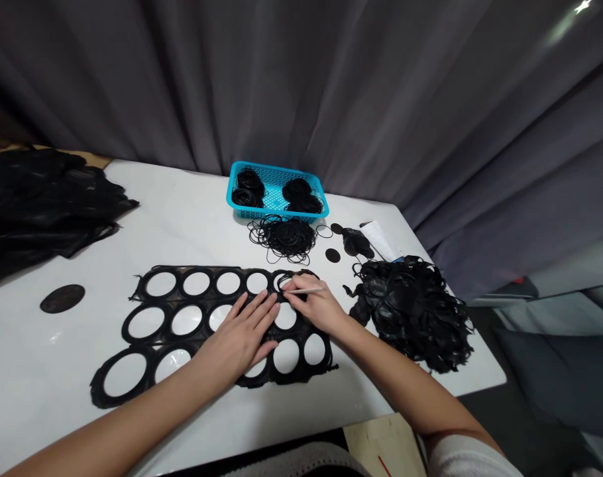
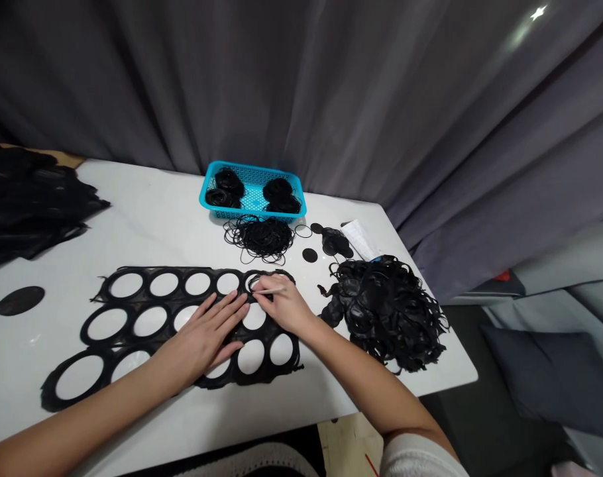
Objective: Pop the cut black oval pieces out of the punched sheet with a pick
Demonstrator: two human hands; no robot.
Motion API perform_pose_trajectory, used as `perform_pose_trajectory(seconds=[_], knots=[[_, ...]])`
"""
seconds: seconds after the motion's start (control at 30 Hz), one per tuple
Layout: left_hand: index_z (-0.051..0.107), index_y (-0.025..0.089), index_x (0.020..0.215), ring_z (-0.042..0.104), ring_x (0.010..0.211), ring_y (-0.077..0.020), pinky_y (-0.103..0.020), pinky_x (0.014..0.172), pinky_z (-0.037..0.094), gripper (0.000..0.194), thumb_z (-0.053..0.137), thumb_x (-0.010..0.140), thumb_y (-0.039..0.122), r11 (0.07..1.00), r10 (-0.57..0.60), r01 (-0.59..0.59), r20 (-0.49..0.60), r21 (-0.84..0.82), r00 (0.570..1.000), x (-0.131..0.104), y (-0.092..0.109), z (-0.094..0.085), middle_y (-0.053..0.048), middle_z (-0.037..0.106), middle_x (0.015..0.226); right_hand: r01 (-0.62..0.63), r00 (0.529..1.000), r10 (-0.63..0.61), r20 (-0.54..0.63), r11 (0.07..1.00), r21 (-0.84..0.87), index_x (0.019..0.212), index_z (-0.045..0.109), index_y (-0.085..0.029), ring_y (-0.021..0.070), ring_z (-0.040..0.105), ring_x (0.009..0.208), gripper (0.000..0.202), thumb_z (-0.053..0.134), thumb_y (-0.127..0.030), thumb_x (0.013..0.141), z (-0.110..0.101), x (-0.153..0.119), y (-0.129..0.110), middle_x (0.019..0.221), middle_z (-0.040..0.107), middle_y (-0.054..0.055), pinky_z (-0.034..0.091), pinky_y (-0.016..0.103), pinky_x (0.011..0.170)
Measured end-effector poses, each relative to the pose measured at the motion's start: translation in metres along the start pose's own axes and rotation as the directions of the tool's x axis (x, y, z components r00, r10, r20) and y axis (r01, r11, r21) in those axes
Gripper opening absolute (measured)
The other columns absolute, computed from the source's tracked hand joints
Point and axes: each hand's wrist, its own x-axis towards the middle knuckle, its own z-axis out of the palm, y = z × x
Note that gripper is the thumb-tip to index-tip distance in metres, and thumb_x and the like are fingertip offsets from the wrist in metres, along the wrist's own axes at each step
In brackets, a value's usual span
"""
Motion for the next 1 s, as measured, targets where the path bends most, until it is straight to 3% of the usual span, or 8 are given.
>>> perform_pose_trajectory(seconds=[0.1,0.17,0.27,0.33,0.4,0.53,0.7,1.0], knots=[[0.046,0.017,0.148,0.04,0.144,-0.029,-0.048,0.122,0.021,0.053,0.048,0.102,0.043,1.0,-0.002,0.002,-0.014,-0.027,1.0,0.0,0.0,-0.001,-0.011,0.048,0.153,0.172,0.984,-0.157,0.078,0.954,-0.247,0.1,0.061,-0.021,0.0249,0.06,0.1,0.011,0.053,-0.016,0.094,0.005,-0.002,0.0,0.102,0.07,0.009,0.041,0.04,0.09],[0.046,0.017,0.148,0.04,0.144,-0.0291,-0.049,0.122,0.022,0.053,0.048,0.102,0.043,0.999,-0.006,0.005,-0.019,-0.038,1.0,0.0,-0.001,-0.001,-0.012,0.048,0.152,0.187,0.982,-0.17,0.076,0.91,-0.37,0.098,0.06,-0.019,0.0264,0.059,0.098,0.011,0.054,-0.014,0.091,-0.003,0.004,0.008,0.1,0.07,0.011,0.039,0.04,0.089],[0.047,0.015,0.146,0.041,0.144,-0.0297,-0.049,0.121,0.024,0.053,0.049,0.102,0.042,1.0,0.002,-0.002,-0.013,-0.03,1.0,0.0,-0.001,-0.002,-0.013,0.048,0.153,-0.079,0.976,-0.027,-0.214,0.878,-0.471,0.086,0.058,-0.02,0.0249,0.058,0.084,0.013,0.047,-0.014,0.092,-0.034,0.022,0.03,0.084,0.067,0.009,0.039,0.037,0.081],[0.048,0.015,0.145,0.042,0.143,-0.0301,-0.05,0.12,0.026,0.052,0.049,0.101,0.043,1.0,0.006,-0.007,-0.01,-0.03,1.0,0.0,-0.001,-0.003,-0.012,0.048,0.152,-0.261,0.899,0.07,-0.433,0.879,-0.4,0.084,0.056,-0.02,0.024,0.058,0.08,0.014,0.046,-0.016,0.092,-0.058,0.034,0.043,0.083,0.067,0.008,0.04,0.035,0.078],[0.048,0.017,0.145,0.042,0.143,-0.0294,-0.05,0.12,0.028,0.051,0.05,0.101,0.043,0.999,0.008,-0.009,-0.012,-0.042,1.0,0.001,-0.001,-0.006,-0.012,0.049,0.152,-0.312,0.854,0.145,-0.5,0.911,-0.27,0.082,0.056,-0.021,0.0223,0.059,0.076,0.011,0.048,-0.021,0.091,-0.072,0.043,0.046,0.083,0.068,0.007,0.041,0.032,0.073],[0.046,0.014,0.146,0.042,0.143,-0.0274,-0.047,0.119,0.032,0.052,0.047,0.102,0.043,0.999,-0.004,0.002,-0.04,-0.042,0.999,-0.003,-0.005,-0.015,-0.014,0.047,0.153,-0.26,0.918,0.252,-0.307,0.966,0.015,0.074,0.054,-0.022,0.0192,0.061,0.071,0.017,0.056,-0.031,0.088,-0.052,0.045,0.022,0.076,0.068,0.002,0.043,0.028,0.069],[0.052,0.009,0.141,0.043,0.142,-0.0323,-0.05,0.116,0.036,0.053,0.043,0.103,0.045,0.993,-0.099,0.102,-0.053,0.052,0.994,-0.018,-0.018,-0.02,-0.019,0.049,0.15,-0.165,0.984,0.175,-0.027,0.962,0.218,0.076,0.057,-0.022,0.0183,0.066,0.083,0.015,0.061,-0.03,0.088,0.004,0.037,-0.015,0.089,0.073,0.001,0.046,0.028,0.076],[0.05,0.012,0.144,0.043,0.142,-0.0316,-0.05,0.114,0.039,0.053,0.039,0.104,0.045,0.99,-0.114,0.121,-0.098,0.074,0.989,-0.029,-0.02,-0.01,-0.016,0.049,0.151,-0.06,0.998,0.056,0.022,0.969,0.241,0.082,0.063,-0.022,0.0184,0.068,0.09,0.009,0.061,-0.024,0.09,0.027,0.033,-0.019,0.094,0.073,0.002,0.049,0.031,0.084]])
